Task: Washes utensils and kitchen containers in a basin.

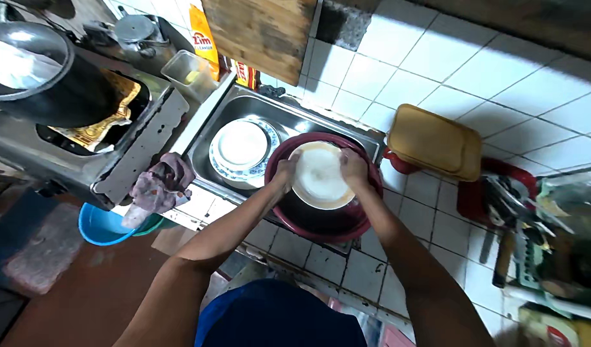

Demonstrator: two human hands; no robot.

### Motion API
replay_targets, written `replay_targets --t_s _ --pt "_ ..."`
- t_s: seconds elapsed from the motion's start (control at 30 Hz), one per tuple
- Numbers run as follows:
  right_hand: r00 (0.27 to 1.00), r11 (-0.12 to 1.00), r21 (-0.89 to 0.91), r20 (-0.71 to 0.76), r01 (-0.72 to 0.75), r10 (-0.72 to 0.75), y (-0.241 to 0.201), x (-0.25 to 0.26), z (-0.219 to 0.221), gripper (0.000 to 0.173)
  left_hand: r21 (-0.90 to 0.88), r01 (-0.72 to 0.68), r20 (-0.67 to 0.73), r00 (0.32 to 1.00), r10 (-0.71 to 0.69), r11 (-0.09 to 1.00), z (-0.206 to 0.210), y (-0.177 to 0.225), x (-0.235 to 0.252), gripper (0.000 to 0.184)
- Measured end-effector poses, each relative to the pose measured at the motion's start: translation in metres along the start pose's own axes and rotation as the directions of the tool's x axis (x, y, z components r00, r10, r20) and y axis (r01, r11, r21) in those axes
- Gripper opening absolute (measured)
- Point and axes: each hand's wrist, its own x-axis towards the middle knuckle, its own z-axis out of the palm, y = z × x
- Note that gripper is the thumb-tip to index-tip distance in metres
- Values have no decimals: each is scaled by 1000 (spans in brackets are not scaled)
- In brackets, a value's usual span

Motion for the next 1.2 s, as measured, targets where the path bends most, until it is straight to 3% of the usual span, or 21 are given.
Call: replay_targets --t_s 0.07,0.17,0.23,0.27,0.33,0.37,0.47,0.53,0.63,0.7,0.8,0.87,0.93,0.97,1.07,1.13,1.2 --pt "994 955 -281 -14 97 -105 -20 -10 20 51 -20 -28 1 1000 28 999 7 -5 3 57" --pt "954 940 -168 49 298 -294 -35 -29 58 64 -56 -49 35 998 51 997 12 -10 9 60" --pt "861 867 -67 176 493 -477 -41 -48 57 45 -28 -87 44 995 88 996 4 -12 14 56" --pt "797 831 11 276 556 -537 -38 -50 52 46 -14 -97 54 994 98 995 -3 -12 15 53" --pt "736 824 -18 460 567 -496 -19 -47 31 60 -25 -94 31 995 95 995 -8 -4 12 58" --pt "763 814 -116 442 569 -471 -5 -41 24 64 -55 -83 18 996 84 995 -6 -1 11 59" --pt "846 797 -285 202 533 -493 10 -17 30 75 -88 -62 63 996 67 994 3 -1 10 60" --pt "855 822 -236 109 518 -507 -10 -14 46 72 -141 -61 104 992 76 988 12 -2 12 56" --pt "791 821 -32 291 571 -538 -32 -43 43 59 -91 -91 68 993 97 992 8 -3 23 58" --pt "744 800 -74 429 595 -513 -13 -49 27 63 -107 -110 98 988 121 988 -2 -2 23 56" --pt "815 775 -268 293 573 -500 18 -31 16 68 -70 -58 96 993 65 996 5 5 7 58" --pt "843 782 -315 187 538 -504 10 -22 28 72 -77 -30 144 989 41 997 15 4 5 56" --pt "862 849 -171 189 500 -470 -17 -34 38 69 -64 -37 211 976 50 997 19 0 19 57" --pt "851 865 -96 260 492 -456 -30 -48 38 67 -7 -35 202 979 36 999 17 0 26 60" --pt "717 776 -106 475 622 -510 -35 -92 13 61 167 -43 276 961 -5 985 0 13 36 58" --pt "713 712 -175 382 680 -587 -22 -116 -5 49 290 -28 352 933 -79 957 -7 27 41 53" --pt "779 760 -170 163 627 -606 -18 -127 -19 29 347 51 388 901 -193 937 -4 35 47 48"
